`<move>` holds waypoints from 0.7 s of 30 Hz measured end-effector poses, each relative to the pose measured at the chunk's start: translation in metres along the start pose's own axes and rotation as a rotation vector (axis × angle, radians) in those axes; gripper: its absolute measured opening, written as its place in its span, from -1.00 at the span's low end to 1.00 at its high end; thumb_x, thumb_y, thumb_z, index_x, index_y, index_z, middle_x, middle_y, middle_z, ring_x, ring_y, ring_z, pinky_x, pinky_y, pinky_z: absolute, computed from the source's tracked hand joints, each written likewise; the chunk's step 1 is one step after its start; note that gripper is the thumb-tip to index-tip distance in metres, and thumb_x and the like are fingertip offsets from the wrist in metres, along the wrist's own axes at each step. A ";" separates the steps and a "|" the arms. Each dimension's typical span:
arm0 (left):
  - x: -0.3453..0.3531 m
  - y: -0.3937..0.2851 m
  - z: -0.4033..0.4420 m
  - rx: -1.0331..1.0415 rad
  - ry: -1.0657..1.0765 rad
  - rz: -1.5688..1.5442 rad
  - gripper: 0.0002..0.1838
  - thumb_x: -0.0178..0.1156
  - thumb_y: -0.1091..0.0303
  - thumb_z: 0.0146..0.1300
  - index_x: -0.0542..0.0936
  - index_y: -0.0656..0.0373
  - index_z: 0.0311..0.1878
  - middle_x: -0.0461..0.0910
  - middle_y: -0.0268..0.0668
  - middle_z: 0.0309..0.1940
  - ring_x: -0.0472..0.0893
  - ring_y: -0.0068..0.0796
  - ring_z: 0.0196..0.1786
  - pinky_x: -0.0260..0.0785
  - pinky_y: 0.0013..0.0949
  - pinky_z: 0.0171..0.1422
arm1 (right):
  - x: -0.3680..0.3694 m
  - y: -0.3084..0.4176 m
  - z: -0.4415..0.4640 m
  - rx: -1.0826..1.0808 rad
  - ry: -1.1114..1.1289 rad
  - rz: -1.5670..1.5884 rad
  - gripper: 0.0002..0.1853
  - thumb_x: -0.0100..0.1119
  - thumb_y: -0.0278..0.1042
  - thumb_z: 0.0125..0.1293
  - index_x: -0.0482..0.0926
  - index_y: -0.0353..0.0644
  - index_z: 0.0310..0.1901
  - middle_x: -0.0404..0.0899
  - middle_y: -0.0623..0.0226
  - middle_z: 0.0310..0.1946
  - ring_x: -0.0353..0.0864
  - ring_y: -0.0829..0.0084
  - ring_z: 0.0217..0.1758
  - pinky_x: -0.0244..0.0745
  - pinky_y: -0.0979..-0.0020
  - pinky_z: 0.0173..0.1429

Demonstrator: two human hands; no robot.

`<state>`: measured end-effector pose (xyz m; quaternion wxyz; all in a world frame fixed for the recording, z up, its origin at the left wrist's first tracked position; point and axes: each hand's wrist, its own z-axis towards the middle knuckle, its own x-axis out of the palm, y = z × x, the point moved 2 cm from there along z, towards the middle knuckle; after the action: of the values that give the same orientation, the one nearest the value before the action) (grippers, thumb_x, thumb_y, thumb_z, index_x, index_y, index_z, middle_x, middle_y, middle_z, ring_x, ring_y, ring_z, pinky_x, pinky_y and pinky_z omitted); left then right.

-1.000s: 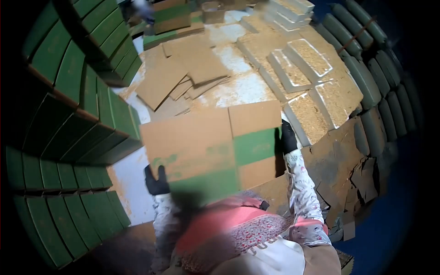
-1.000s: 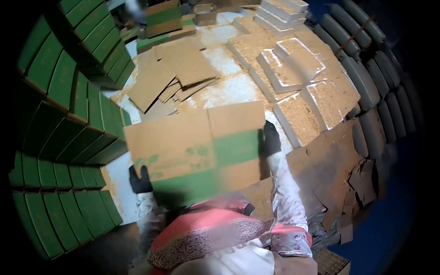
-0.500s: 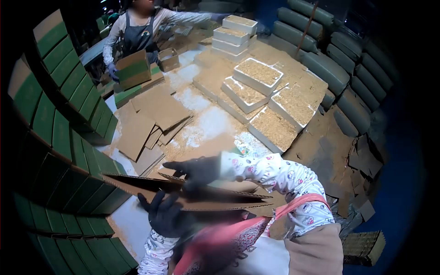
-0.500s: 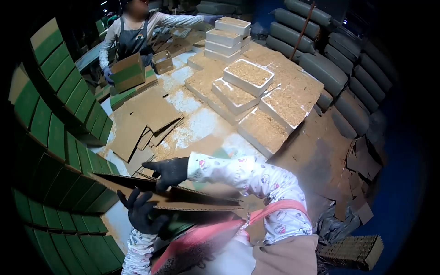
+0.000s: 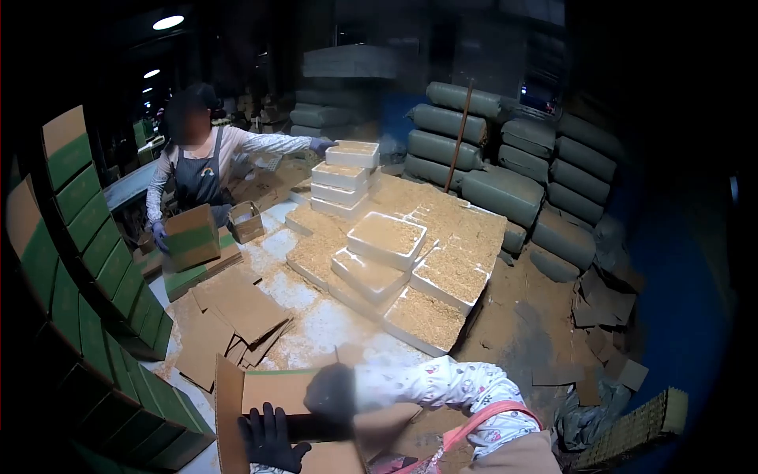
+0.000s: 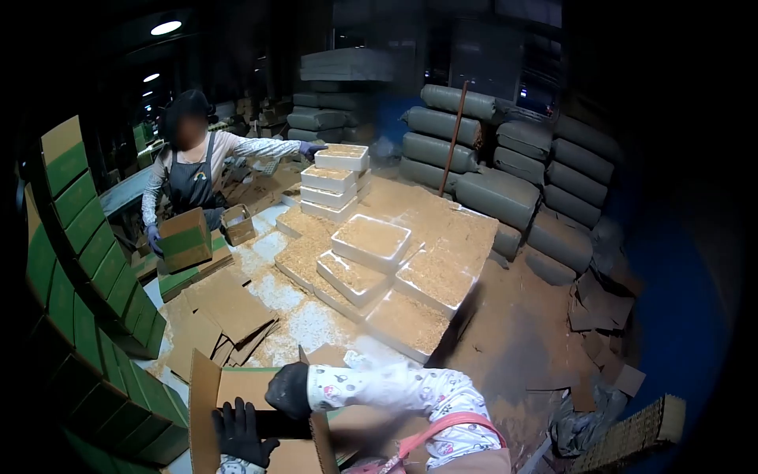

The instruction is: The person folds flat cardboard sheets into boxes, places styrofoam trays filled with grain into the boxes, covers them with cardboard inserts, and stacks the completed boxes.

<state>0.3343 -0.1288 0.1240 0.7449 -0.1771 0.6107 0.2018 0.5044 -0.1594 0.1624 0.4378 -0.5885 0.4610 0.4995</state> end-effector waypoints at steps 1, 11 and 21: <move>0.019 -0.002 0.001 -0.005 0.009 0.019 -0.25 0.21 0.10 -0.12 0.22 0.23 0.16 0.18 0.00 0.15 0.16 0.00 0.20 -0.15 -0.02 0.31 | 0.019 0.000 0.020 -0.021 -0.018 0.059 -0.83 0.13 -0.30 -0.21 0.54 -0.22 -0.60 0.52 0.13 -0.62 0.56 0.17 -0.44 0.47 0.29 -0.32; -0.055 0.040 -0.003 0.077 -0.176 -0.920 -0.21 0.17 0.09 -0.07 0.12 0.33 0.18 0.20 -0.02 0.11 0.31 -0.13 0.09 0.21 -0.16 0.09 | 0.035 0.010 0.049 0.273 -0.903 1.049 -0.58 0.09 -0.44 0.06 0.32 -0.17 0.01 0.45 0.16 -0.20 0.53 0.40 -0.37 0.45 0.42 -0.28; 0.013 0.124 -0.044 -0.399 -0.371 -0.627 -0.45 0.10 0.32 0.03 0.27 0.15 0.15 0.24 -0.12 0.14 0.37 -0.27 0.08 0.04 -0.13 0.20 | 0.207 0.032 -0.023 0.373 -0.590 1.114 -0.53 -0.10 -0.40 0.17 0.15 -0.25 0.15 0.18 0.06 0.10 0.22 0.17 0.13 0.17 0.30 0.16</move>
<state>0.2354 -0.0438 0.1008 0.8188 -0.4559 0.3317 0.1079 0.4931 -0.2101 -0.0415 0.3163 -0.0144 0.6361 0.7036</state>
